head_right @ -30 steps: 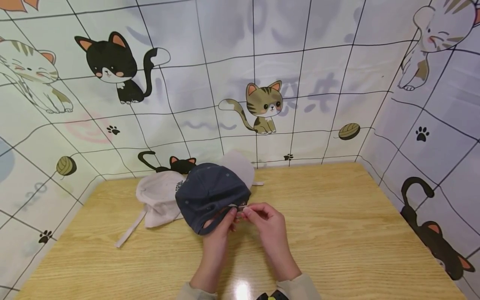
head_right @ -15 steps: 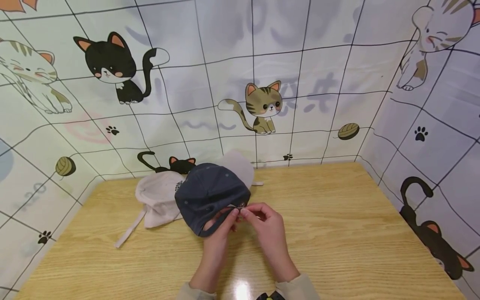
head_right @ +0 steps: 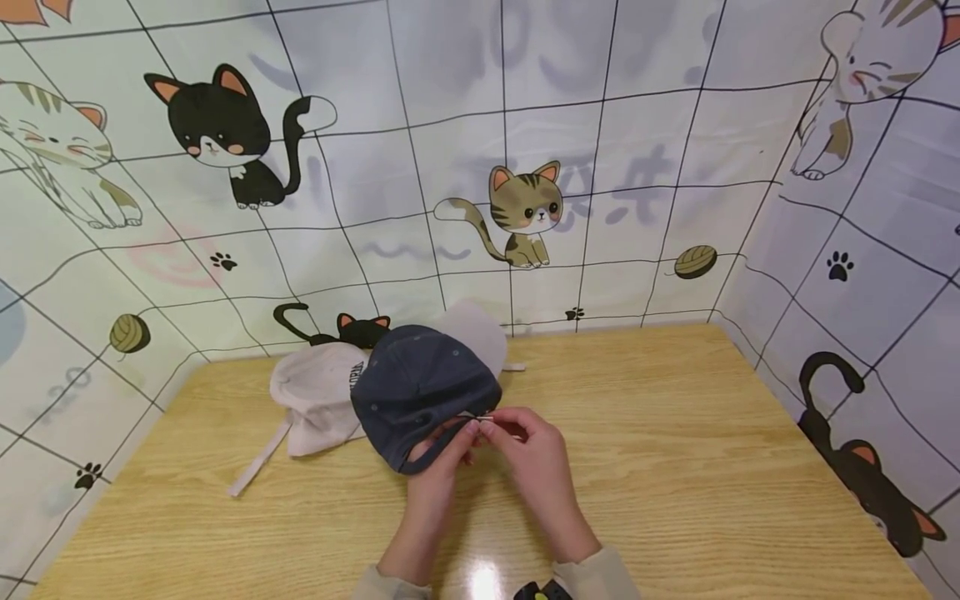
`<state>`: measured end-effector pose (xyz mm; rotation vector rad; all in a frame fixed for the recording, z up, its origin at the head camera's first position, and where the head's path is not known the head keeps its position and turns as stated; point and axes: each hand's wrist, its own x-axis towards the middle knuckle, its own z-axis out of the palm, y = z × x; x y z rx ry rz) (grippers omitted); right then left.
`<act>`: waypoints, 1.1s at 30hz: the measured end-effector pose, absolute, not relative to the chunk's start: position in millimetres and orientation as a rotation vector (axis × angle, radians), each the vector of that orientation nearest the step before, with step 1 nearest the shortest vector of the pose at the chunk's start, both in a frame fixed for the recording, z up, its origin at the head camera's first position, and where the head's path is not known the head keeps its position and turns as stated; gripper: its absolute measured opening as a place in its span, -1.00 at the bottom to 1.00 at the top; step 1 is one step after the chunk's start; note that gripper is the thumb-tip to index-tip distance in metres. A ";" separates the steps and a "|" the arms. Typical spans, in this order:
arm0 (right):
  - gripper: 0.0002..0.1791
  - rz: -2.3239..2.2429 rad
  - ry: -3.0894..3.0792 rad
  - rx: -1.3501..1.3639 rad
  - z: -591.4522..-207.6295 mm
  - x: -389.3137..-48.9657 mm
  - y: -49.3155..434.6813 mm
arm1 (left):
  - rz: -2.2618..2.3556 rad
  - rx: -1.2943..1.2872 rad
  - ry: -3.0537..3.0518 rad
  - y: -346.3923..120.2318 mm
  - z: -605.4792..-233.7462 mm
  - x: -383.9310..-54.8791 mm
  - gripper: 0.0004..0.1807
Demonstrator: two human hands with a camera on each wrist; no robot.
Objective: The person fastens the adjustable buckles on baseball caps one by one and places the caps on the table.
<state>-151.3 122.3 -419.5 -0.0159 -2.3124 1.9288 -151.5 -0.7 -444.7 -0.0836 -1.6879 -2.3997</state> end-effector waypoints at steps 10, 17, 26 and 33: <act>-0.69 2.007 -2.254 -0.028 -420.9 -153.4 122.1 | -2.441 -0.027 -1.677 -2.3 -445.8 -153.3 -0.73; -0.69 2.123 -2.218 0.041 -419.8 -153.1 123.9 | -2.532 -0.113 -1.668 -7.9 -470.7 -163.3 -0.80; -0.71 2.215 -2.204 0.148 -421.9 -153.6 127.3 | -2.678 -0.069 -1.569 -11.1 -475.7 -163.6 -0.81; -0.67 2.172 -2.224 0.108 -420.8 -153.5 127.7 | -2.542 -0.096 -1.680 -12.5 -492.9 -174.9 -0.71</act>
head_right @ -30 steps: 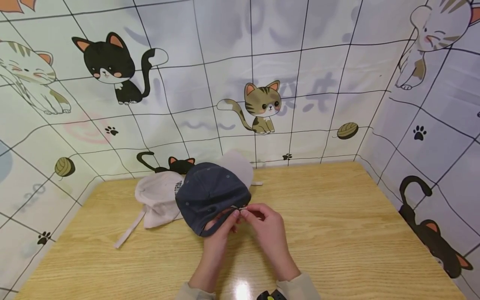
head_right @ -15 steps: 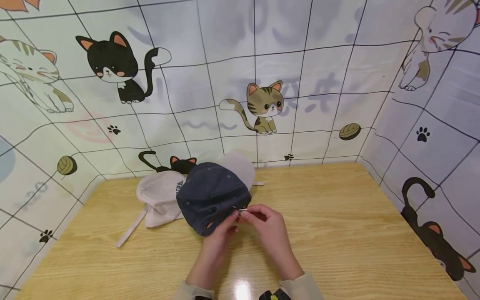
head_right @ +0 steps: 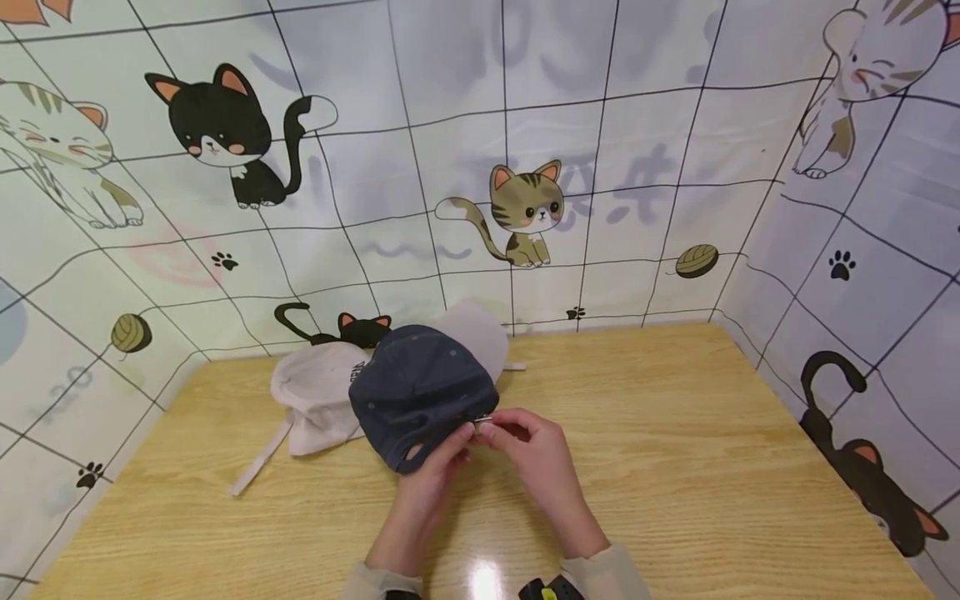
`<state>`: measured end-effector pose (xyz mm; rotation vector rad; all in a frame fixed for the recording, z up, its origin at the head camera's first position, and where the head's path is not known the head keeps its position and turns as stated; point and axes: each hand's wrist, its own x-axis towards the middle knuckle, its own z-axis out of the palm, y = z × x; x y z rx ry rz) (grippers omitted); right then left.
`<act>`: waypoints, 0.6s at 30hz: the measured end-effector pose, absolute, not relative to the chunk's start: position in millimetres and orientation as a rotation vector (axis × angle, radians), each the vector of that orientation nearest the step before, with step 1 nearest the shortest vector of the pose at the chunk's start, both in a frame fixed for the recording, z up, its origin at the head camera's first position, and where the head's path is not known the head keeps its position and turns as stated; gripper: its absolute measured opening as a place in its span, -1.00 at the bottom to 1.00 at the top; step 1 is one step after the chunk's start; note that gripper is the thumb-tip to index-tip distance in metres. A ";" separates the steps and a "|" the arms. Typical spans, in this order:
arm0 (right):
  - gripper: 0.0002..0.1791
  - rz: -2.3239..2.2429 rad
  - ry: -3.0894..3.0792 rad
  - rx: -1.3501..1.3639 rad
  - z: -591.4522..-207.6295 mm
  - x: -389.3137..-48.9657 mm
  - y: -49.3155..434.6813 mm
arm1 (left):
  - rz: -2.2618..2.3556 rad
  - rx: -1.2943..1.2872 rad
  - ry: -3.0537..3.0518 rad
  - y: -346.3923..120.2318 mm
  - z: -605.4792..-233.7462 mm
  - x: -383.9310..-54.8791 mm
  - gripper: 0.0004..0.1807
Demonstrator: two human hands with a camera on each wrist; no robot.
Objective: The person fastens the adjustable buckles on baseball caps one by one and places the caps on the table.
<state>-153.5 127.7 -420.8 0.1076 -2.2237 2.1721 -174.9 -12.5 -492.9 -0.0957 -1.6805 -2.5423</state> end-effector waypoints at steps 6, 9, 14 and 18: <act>-0.68 2.157 -2.235 0.115 -420.7 -152.7 127.5 | -2.528 -0.087 -1.679 -13.3 -499.4 -177.5 -0.69; -0.69 2.152 -2.237 0.124 -420.6 -152.1 128.1 | -2.539 -0.060 -1.667 -12.1 -508.0 -181.9 -0.66; -0.67 2.143 -2.228 0.072 -420.3 -153.2 126.8 | -2.512 -0.067 -1.684 -10.1 -510.7 -183.5 -0.66; -0.66 2.133 -2.208 0.011 -420.1 -154.2 124.4 | -2.490 -0.063 -1.694 -10.2 -511.0 -183.7 -0.66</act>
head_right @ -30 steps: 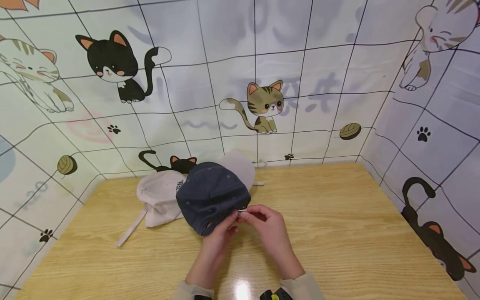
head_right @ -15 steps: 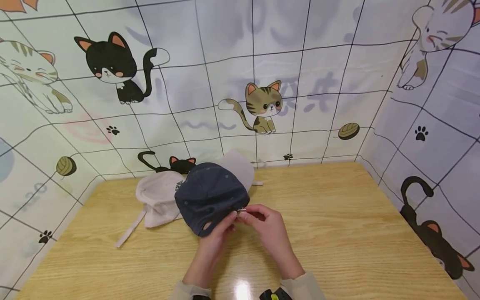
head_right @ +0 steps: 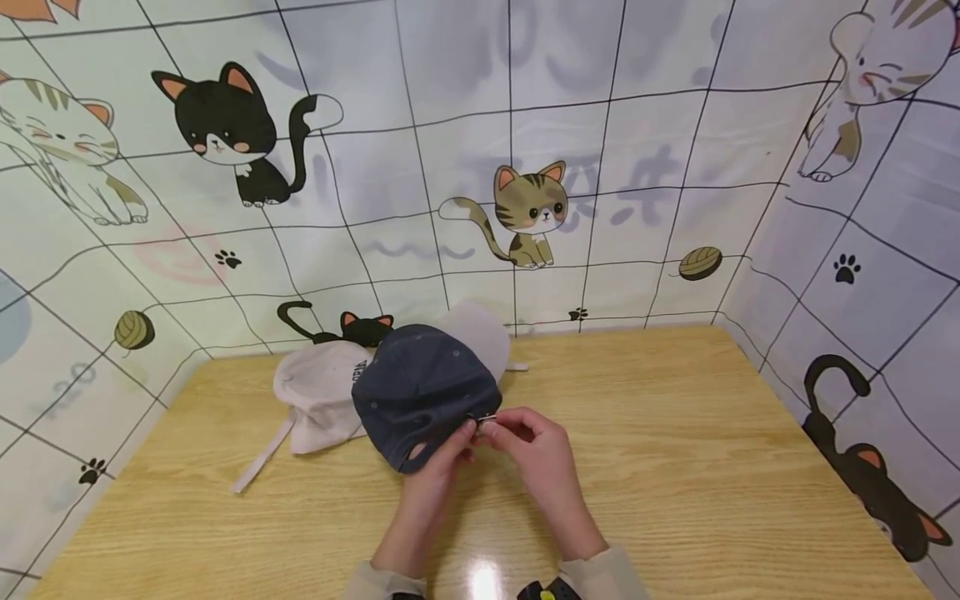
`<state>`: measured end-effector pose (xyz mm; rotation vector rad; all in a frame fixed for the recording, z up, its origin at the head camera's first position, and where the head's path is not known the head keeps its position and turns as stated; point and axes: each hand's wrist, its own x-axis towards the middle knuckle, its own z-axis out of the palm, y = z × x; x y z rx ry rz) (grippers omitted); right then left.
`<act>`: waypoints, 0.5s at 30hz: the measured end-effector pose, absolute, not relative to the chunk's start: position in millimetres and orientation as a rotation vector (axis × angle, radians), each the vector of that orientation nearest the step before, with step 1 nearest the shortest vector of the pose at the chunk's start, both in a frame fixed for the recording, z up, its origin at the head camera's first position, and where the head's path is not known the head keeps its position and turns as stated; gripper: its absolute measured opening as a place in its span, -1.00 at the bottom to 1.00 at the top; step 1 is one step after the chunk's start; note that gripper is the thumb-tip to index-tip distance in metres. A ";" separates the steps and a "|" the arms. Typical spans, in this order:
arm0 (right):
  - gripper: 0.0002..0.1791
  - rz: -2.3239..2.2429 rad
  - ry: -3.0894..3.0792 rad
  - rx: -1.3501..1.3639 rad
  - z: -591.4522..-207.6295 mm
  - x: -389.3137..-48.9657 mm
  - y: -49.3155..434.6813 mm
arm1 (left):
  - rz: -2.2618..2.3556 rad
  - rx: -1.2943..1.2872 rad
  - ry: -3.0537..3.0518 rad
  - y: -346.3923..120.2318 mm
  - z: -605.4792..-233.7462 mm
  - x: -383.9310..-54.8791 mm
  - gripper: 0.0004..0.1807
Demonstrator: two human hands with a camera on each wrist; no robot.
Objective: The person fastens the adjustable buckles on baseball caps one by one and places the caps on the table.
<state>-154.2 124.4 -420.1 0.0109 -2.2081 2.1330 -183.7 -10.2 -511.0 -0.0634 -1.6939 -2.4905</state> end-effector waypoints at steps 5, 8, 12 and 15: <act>-0.67 2.163 -2.154 0.013 -419.1 -153.4 123.6 | -2.558 -0.097 -1.645 -11.3 -508.4 -182.7 -0.69; -0.67 2.218 -2.116 0.044 -419.5 -153.0 124.3 | -2.634 -0.138 -1.599 -12.2 -504.7 -181.2 -0.72; -0.68 2.299 -2.072 0.105 -421.7 -153.4 126.6 | -2.653 -0.181 -1.557 -13.1 -502.3 -180.1 -0.76; -0.68 2.304 -2.073 0.163 -424.0 -154.4 127.8 | -2.611 -0.158 -1.548 -12.8 -503.7 -181.7 -0.76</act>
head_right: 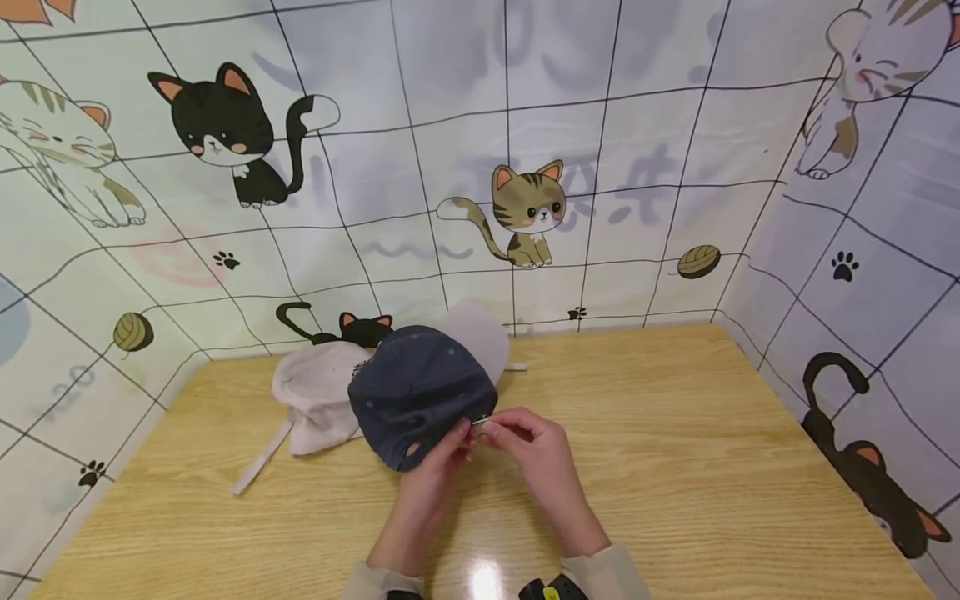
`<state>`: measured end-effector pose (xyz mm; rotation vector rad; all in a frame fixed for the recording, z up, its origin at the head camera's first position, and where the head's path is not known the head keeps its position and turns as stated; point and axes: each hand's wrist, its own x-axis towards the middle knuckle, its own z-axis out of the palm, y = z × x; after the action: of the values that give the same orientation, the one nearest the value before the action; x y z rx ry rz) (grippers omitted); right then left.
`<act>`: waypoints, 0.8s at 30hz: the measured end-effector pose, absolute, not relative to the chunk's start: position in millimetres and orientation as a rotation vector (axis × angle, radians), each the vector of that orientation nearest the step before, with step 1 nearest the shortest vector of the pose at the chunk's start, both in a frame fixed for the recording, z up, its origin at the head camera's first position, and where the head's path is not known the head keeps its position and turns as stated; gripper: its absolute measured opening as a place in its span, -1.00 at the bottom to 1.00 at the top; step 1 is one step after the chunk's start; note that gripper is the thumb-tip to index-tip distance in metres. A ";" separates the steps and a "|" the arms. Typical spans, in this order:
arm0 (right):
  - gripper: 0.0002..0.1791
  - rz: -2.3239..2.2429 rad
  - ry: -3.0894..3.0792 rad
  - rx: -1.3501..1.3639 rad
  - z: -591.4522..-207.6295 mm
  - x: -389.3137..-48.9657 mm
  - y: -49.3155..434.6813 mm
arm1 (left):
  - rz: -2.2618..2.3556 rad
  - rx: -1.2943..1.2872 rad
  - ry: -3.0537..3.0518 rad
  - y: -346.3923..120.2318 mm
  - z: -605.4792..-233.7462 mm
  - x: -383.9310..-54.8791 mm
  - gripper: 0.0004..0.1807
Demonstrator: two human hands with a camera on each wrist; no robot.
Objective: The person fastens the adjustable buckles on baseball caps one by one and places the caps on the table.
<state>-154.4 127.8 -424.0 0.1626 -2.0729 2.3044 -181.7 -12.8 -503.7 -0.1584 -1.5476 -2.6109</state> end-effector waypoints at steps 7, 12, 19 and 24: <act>-0.72 2.213 -2.131 0.205 -426.1 -154.1 126.3 | -2.468 -0.047 -1.546 -9.5 -511.2 -186.5 -0.71; -0.71 2.119 -2.148 0.115 -426.0 -153.6 125.4 | -2.408 -0.119 -1.602 -9.0 -499.5 -180.1 -0.76; -0.76 2.123 -2.173 0.149 -424.9 -153.6 124.2 | -2.431 -0.064 -1.581 -9.5 -453.1 -159.4 -0.83; -0.70 2.129 -2.204 0.142 -424.4 -153.7 123.6 | -2.447 -0.054 -1.552 -10.4 -447.5 -157.2 -0.89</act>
<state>-153.7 123.6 -424.4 0.1418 -2.2038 2.1285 -157.2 -10.4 -447.5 -0.0544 -1.5517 -2.4467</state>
